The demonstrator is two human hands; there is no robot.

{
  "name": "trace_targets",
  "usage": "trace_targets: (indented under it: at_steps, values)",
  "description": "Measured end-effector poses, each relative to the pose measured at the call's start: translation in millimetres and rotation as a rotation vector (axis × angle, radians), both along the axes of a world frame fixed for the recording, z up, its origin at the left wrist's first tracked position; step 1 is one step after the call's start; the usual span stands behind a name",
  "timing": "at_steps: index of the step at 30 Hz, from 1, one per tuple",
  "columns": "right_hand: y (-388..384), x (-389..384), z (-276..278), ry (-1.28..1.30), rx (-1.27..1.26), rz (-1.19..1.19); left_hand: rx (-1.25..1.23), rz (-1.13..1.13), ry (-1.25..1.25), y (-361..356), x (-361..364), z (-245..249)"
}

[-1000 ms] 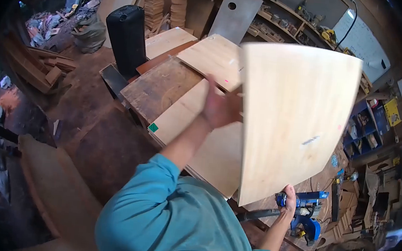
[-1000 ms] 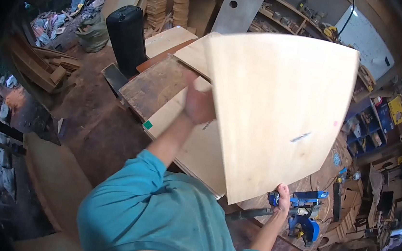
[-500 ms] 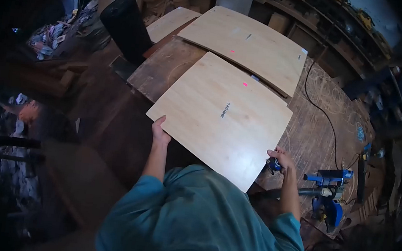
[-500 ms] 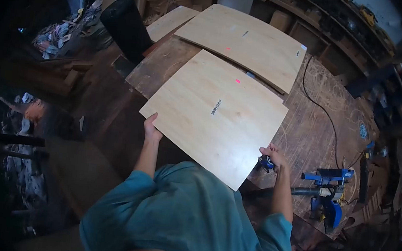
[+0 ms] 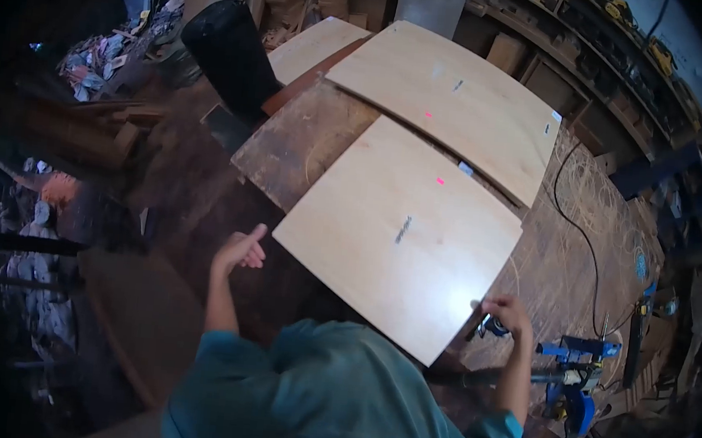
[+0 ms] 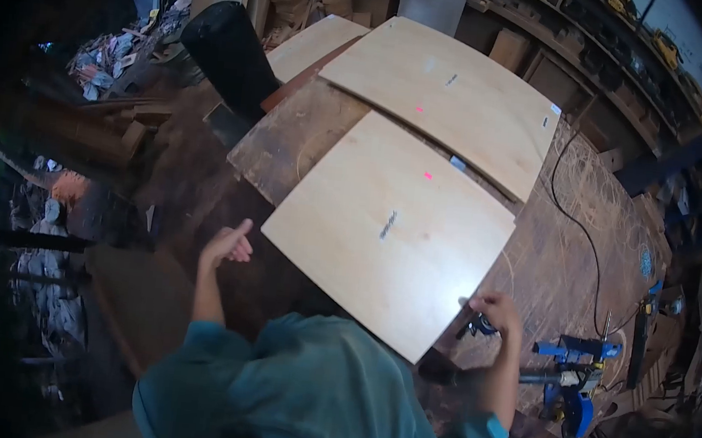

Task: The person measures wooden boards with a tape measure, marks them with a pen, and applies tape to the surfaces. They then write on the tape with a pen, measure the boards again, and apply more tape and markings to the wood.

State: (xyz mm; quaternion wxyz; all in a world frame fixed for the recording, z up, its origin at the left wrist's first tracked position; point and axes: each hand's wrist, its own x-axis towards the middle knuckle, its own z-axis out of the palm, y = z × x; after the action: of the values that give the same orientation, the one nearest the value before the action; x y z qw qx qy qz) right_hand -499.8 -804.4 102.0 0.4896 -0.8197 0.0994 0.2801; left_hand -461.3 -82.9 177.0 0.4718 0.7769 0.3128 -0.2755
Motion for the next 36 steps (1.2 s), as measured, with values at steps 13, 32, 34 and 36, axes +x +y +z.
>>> trace_targets:
  at_steps: [13,32,34,36]
  values:
    - [219,55,21,0.067,0.61,-0.775,0.344,-0.297,-1.13,-115,630,-95]
    - [237,82,4,0.12,0.575,-1.158,0.603,-0.503,-1.021,-181,887,-158]
    - [235,81,4,0.141,0.613,-1.169,0.618,-0.501,-1.092,-181,889,-165]
    - [235,81,3,0.133,0.627,-1.158,0.646,-0.506,-1.131,-181,881,-169]
